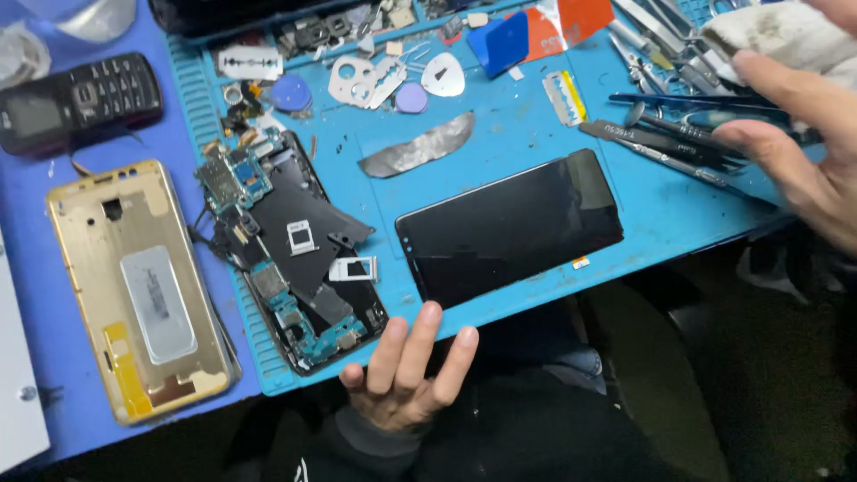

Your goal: The person applies double-sided tape to a smartphone screen, smooths it down, and then uses scissors to trim the excess tape from the edges.

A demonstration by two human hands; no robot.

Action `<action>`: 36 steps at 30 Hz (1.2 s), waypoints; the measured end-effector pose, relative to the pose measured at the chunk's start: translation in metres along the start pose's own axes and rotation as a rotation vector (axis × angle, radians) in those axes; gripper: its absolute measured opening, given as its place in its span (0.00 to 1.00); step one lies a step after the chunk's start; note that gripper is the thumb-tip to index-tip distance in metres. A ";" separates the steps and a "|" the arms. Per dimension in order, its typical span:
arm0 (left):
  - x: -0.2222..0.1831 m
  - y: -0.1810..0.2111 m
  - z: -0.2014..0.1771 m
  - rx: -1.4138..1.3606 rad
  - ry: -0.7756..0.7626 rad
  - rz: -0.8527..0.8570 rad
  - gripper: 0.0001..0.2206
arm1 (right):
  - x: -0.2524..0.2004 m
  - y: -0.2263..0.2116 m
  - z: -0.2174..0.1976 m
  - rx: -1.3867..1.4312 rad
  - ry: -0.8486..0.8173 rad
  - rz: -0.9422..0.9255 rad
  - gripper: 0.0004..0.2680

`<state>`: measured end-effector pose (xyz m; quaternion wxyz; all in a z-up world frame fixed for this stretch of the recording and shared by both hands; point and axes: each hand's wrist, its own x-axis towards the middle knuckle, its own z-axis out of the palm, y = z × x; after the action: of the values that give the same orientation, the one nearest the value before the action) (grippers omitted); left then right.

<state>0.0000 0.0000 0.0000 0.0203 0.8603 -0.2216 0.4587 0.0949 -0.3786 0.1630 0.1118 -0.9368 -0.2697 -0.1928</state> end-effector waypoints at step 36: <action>-0.008 0.016 0.019 -0.127 0.053 -0.135 0.13 | 0.057 -0.089 -0.067 -0.294 0.467 0.000 0.11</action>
<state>0.0047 -0.0155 -0.0203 0.1112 0.8578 -0.1912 0.4639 0.0708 -0.2993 0.2567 0.0338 -0.8733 -0.2057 -0.4404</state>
